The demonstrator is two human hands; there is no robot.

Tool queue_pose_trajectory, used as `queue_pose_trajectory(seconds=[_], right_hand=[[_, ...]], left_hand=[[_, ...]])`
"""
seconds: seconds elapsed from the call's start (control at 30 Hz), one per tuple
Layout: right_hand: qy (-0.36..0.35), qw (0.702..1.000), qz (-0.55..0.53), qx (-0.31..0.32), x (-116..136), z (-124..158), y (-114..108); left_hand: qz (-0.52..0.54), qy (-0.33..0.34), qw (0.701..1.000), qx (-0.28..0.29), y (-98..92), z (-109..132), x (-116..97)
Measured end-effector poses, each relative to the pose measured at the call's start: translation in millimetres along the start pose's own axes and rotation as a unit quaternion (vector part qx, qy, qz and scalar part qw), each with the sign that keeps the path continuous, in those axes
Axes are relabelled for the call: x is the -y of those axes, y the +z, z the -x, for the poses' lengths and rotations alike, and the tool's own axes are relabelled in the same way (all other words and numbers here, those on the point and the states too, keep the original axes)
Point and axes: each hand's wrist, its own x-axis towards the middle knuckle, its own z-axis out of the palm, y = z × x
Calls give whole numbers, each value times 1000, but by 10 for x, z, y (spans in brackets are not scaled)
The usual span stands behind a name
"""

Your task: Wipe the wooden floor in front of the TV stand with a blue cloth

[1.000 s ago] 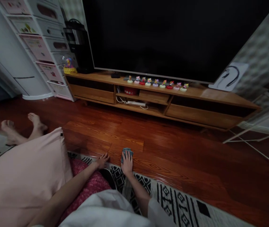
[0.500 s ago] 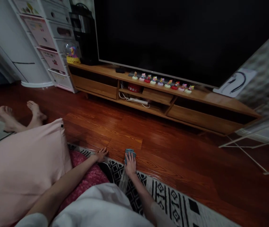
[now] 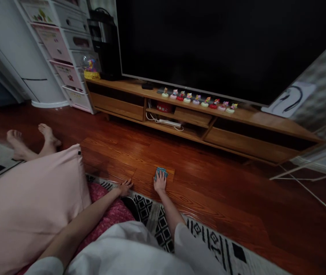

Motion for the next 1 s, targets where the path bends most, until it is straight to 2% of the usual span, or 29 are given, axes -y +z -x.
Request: queue_pose_trajectory(seconds=[0.1, 0.2, 0.27, 0.33, 0.43, 0.6, 0.7, 0.8, 1.0], right_hand=[[-53, 999, -1, -7, -136, 315, 147], [-118, 993, -8, -8, -383, 868, 370], [-131, 991, -14, -6, -526, 1199, 472], [-121, 992, -15, -5, -600, 1363, 502], [-89, 996, -14, -9, -591, 1182, 419], [8, 999, -8, -39, -540, 317, 76], [34, 999, -6, -35, -599, 65, -48], [10, 999, 1, -40, -724, 230, 42], [-49, 998, 6, -36, -1061, 1197, 479]], left_hand=[[5, -4, 1000, 4, 7, -21, -5], [13, -4, 1000, -2, 27, -45, -16], [16, -6, 1000, 0, 41, -56, -23], [13, -8, 1000, 3, 45, -55, -30], [-1, -8, 1000, 4, 28, -26, -43], [-21, -9, 1000, 9, -21, 40, -48], [-11, -5, 1000, 6, -26, 32, -30], [6, 1, 1000, 0, -4, -12, -4], [9, 8, 1000, -14, 59, -62, 17]])
